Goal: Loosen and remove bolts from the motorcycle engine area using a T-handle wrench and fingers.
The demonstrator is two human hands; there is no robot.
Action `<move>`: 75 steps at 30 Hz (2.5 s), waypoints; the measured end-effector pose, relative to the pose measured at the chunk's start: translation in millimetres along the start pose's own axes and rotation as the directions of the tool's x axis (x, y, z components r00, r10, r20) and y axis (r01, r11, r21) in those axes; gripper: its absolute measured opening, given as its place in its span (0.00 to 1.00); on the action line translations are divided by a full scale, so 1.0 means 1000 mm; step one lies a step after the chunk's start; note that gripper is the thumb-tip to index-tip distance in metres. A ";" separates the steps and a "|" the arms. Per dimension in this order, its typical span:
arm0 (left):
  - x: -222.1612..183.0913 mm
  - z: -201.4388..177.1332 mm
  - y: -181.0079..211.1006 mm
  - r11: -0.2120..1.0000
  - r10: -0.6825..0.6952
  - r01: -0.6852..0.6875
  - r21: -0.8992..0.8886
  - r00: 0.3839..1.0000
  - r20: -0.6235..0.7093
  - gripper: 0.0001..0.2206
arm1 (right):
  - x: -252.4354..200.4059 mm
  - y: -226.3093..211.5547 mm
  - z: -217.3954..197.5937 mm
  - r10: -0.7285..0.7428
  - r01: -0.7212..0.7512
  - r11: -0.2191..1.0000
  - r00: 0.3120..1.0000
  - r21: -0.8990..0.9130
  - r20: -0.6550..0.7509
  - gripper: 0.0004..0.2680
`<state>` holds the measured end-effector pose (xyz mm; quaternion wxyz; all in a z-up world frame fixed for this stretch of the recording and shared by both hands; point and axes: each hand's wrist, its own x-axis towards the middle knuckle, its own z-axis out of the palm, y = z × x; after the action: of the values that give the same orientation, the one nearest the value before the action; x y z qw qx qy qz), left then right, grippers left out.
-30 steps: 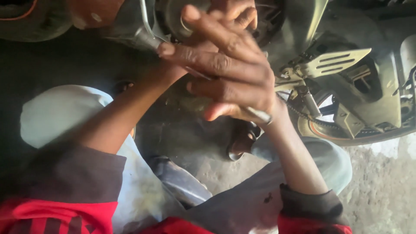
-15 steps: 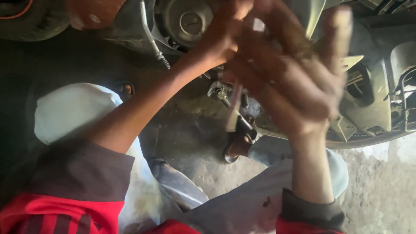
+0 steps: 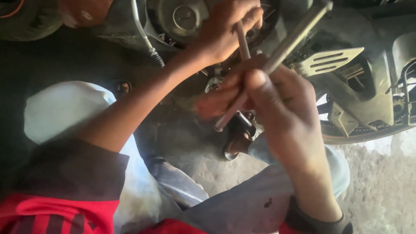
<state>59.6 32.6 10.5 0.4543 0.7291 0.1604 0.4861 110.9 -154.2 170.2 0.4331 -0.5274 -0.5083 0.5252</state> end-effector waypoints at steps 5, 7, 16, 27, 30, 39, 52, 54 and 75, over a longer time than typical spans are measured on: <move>0.003 0.002 0.000 1.000 -0.018 0.018 0.002 1.000 -0.011 0.12 | 0.008 0.038 -0.014 -0.075 0.115 0.891 0.991 0.439 -0.108 0.09; 0.001 0.004 -0.002 0.999 -0.032 0.032 -0.003 0.999 -0.015 0.13 | 0.011 0.040 -0.020 -0.137 0.154 0.965 0.986 0.211 -0.093 0.10; 0.010 0.015 -0.025 0.976 0.198 -0.203 -0.082 0.978 -0.063 0.11 | 0.035 0.074 0.004 -0.757 0.698 0.653 0.613 -0.295 -0.226 0.10; 0.006 -0.001 -0.028 0.972 0.227 -0.218 0.091 0.969 -0.099 0.08 | 0.076 0.052 -0.012 -0.797 0.805 0.547 0.585 -0.231 0.149 0.04; -0.003 -0.003 -0.033 0.968 0.226 -0.210 0.133 0.967 -0.118 0.07 | 0.091 0.041 -0.008 -0.872 0.917 0.281 0.367 -0.284 0.324 0.04; -0.020 -0.014 -0.013 0.949 0.220 -0.176 0.261 0.963 -0.153 0.07 | 0.064 0.007 -0.012 -0.640 0.874 0.069 0.408 -0.480 0.651 0.13; -0.007 -0.010 0.031 0.984 0.129 -0.112 0.139 0.984 -0.119 0.06 | 0.056 0.024 -0.040 -0.664 0.727 0.327 0.631 -0.604 0.401 0.11; -0.009 -0.015 0.028 0.988 0.103 -0.088 0.128 0.988 -0.113 0.07 | 0.056 0.016 -0.042 -0.644 0.743 0.508 0.663 -0.436 0.382 0.09; -0.013 0.000 0.039 0.949 0.242 -0.222 0.225 0.968 -0.065 0.07 | 0.063 0.045 -0.063 -0.705 0.806 0.284 0.542 -0.519 0.457 0.08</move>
<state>45.6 2.5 34.5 0.3041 0.7647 0.1459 0.5490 172.9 -91.9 123.3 0.3660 -0.3026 -0.8777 0.0648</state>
